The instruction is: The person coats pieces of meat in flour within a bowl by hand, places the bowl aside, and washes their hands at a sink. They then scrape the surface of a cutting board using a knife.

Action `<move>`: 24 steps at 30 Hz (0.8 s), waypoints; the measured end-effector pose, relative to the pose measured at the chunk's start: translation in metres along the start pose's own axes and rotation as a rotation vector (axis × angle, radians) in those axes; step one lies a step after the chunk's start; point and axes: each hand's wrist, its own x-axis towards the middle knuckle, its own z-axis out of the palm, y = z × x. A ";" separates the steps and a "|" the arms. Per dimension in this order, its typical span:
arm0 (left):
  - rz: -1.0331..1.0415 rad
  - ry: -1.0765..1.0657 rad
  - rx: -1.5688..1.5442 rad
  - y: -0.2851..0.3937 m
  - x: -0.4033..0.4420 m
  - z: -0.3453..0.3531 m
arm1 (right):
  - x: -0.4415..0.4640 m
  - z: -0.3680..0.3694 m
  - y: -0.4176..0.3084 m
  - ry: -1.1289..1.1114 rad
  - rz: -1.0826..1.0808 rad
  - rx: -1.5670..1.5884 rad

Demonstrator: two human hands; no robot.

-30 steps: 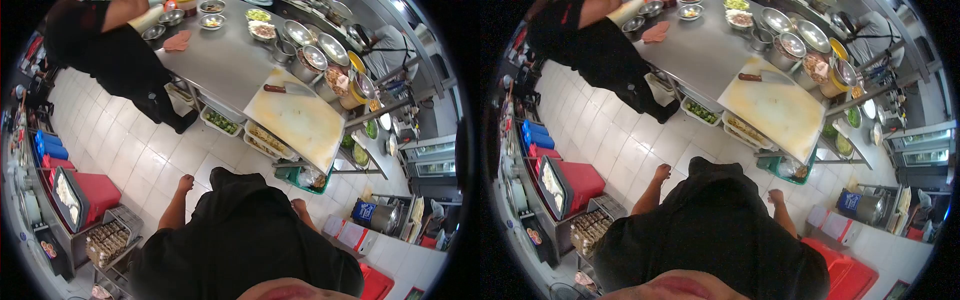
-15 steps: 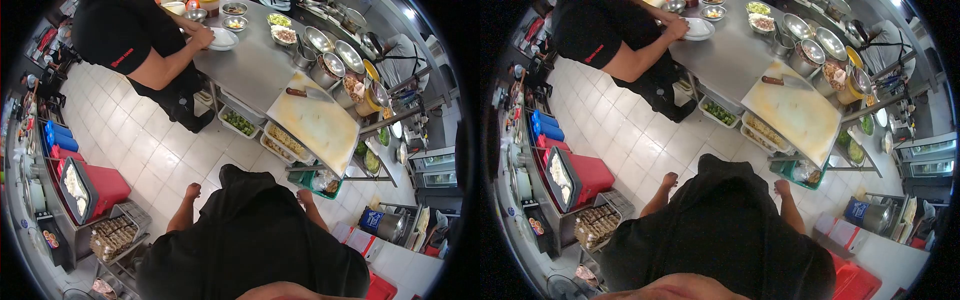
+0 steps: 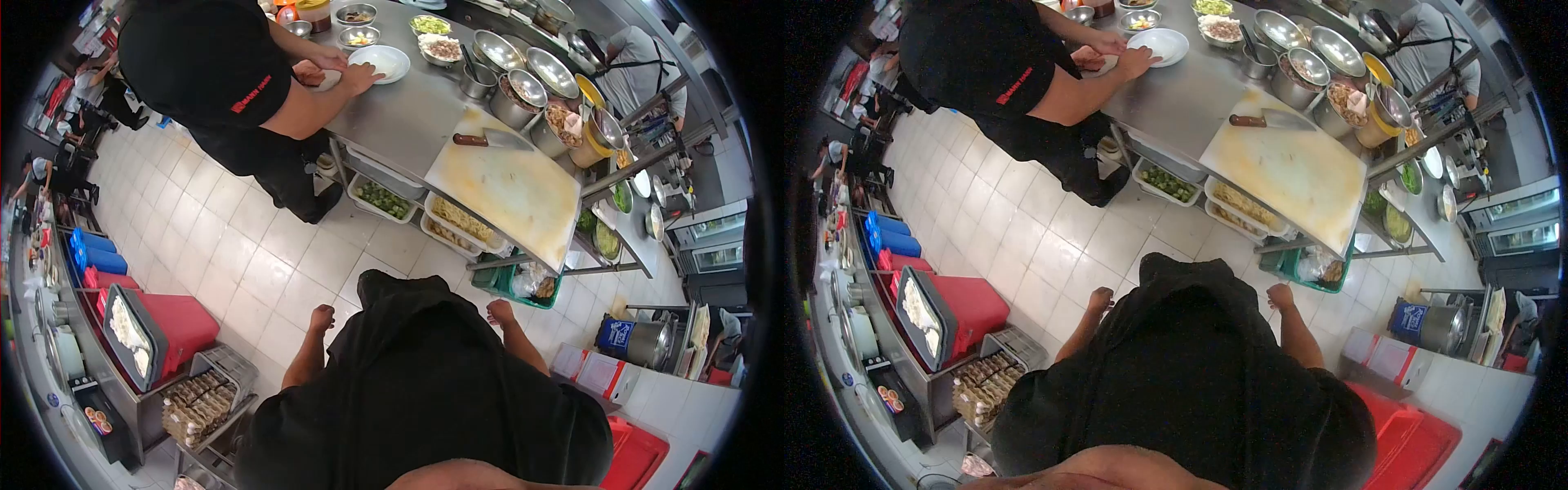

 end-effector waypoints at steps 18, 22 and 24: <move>0.126 -0.021 0.135 0.035 -0.014 0.018 | 0.076 0.012 0.111 0.027 -0.305 -0.103; 0.102 -0.043 0.088 0.024 -0.011 0.017 | 0.006 -0.001 0.013 0.018 0.090 0.187; 0.141 -0.053 0.145 0.024 -0.015 0.015 | 0.004 0.002 0.006 0.023 0.084 0.185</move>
